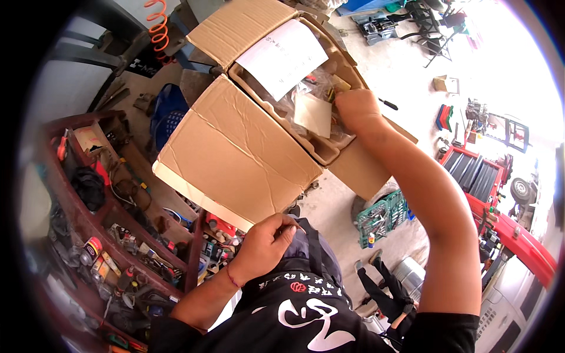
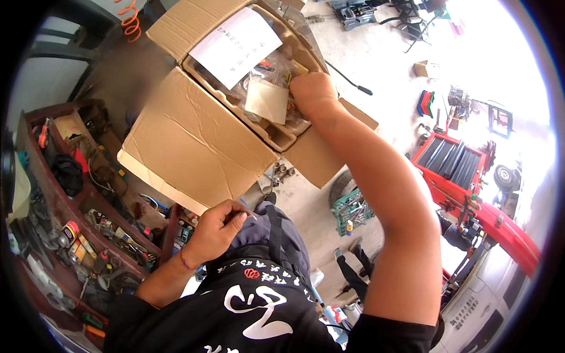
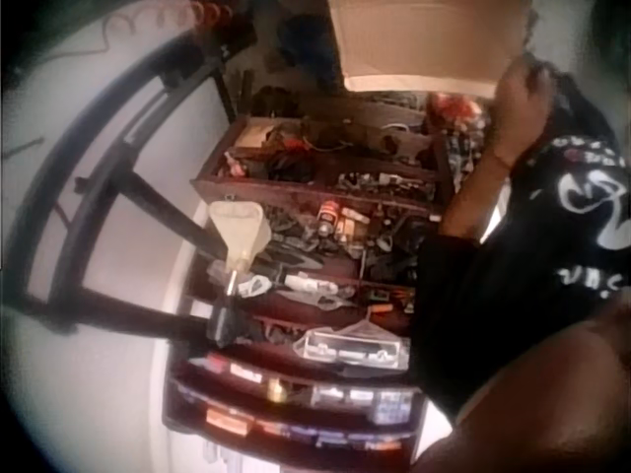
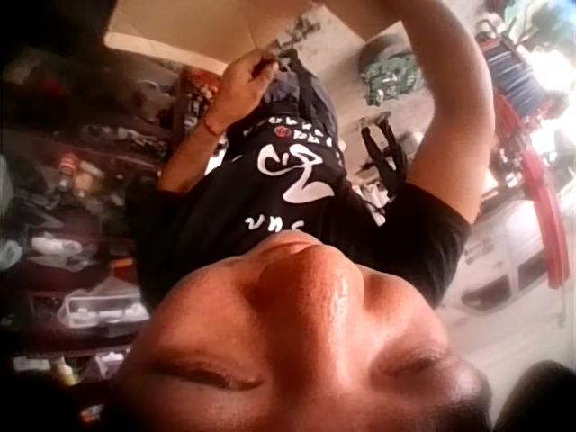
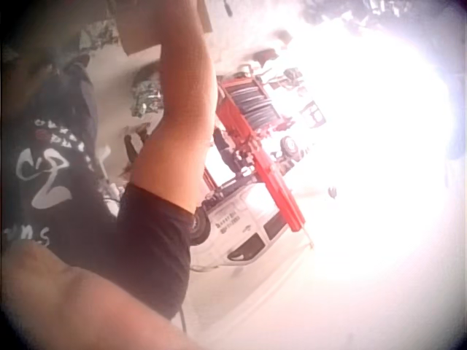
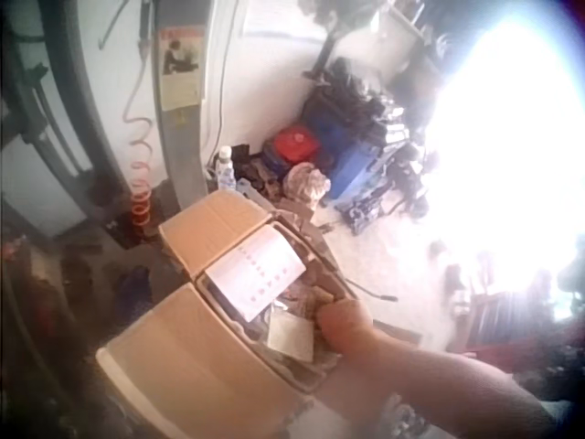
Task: The person strips the insulation from a red wire using a red-handled tool and then connects the wire to a black cable. The person wipes the connection area with a red cloth and continues to manipulate the wires, likely preparing them for installation or testing.
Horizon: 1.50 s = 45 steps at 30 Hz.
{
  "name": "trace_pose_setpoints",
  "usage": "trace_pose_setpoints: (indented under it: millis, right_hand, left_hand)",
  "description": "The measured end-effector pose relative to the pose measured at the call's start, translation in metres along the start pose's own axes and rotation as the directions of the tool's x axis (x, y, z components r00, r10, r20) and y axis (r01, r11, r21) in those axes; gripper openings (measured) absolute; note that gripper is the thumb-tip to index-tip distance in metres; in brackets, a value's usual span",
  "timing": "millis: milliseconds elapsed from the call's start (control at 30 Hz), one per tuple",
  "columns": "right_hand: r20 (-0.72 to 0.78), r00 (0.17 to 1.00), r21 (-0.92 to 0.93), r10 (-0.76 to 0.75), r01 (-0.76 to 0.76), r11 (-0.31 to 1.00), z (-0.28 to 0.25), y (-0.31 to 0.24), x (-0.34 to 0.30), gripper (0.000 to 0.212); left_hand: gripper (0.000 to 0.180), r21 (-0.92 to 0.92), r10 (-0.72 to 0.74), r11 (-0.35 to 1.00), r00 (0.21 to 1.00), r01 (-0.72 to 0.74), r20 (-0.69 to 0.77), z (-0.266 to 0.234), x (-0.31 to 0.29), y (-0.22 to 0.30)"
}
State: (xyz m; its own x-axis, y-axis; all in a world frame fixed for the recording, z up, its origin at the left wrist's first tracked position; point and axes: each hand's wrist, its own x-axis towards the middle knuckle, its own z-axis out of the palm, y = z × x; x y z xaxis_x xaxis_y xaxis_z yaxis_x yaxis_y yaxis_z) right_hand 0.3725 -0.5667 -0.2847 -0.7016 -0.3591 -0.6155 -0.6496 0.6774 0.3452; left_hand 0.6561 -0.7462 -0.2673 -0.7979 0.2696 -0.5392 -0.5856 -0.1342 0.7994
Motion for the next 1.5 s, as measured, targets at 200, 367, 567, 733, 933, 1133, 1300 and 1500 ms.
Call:
trace_pose_setpoints:
  millis: [200, 367, 567, 733, 933, 1133, 1300, 1500]
  right_hand:
    - [-0.137, 0.955, 0.943, 0.265, 0.043, 0.331, -0.035, 0.056, -0.118, 0.020]
    - [-0.188, 0.925, 0.830, 0.330, 0.330, -0.450, -0.027, 0.068, -0.247, 0.040]
    - [-0.137, 0.841, 0.569, 0.523, 0.499, -0.654, 0.045, 0.061, -0.320, 0.049]
    - [-0.055, 0.842, 0.655, 0.536, 0.436, -0.617, 0.098, 0.017, -0.304, 0.041]
    - [-0.021, 0.857, 0.561, 0.515, 0.436, -0.704, 0.106, -0.034, -0.277, 0.028]
    - [0.195, 0.816, 0.320, 0.545, 0.472, -0.821, 0.171, -0.023, -0.357, 0.018]
    - [0.169, 0.775, 0.209, 0.608, 0.575, -0.791, 0.229, -0.034, -0.470, 0.012]
    - [0.193, 0.620, 0.040, 0.761, 0.770, -0.637, 0.316, -0.055, -0.630, 0.016]
  left_hand:
    - [0.012, 0.021, -0.021, 1.000, 0.999, 0.022, -0.025, 0.009, 0.002, -0.017]
    - [0.012, -0.050, -0.043, 0.997, 0.986, 0.052, 0.162, 0.063, -0.007, 0.011]
    - [0.020, 0.450, -0.210, 0.878, 0.976, 0.165, 0.052, 0.039, 0.041, -0.106]
    - [0.018, 0.847, 0.547, 0.472, 0.835, -0.246, -0.063, 0.018, 0.073, -0.061]
    - [0.015, 0.860, 0.553, 0.449, 0.831, -0.241, -0.056, 0.038, 0.079, 0.008]
    - [0.015, 0.578, 0.116, 0.816, 0.986, -0.024, -0.123, 0.099, 0.006, 0.013]
    - [0.014, -0.040, -0.111, 0.991, 0.951, 0.128, 0.289, 0.260, -0.069, 0.013]
    - [0.014, 0.032, -0.176, 0.983, 0.862, 0.183, 0.476, 0.454, -0.102, -0.039]
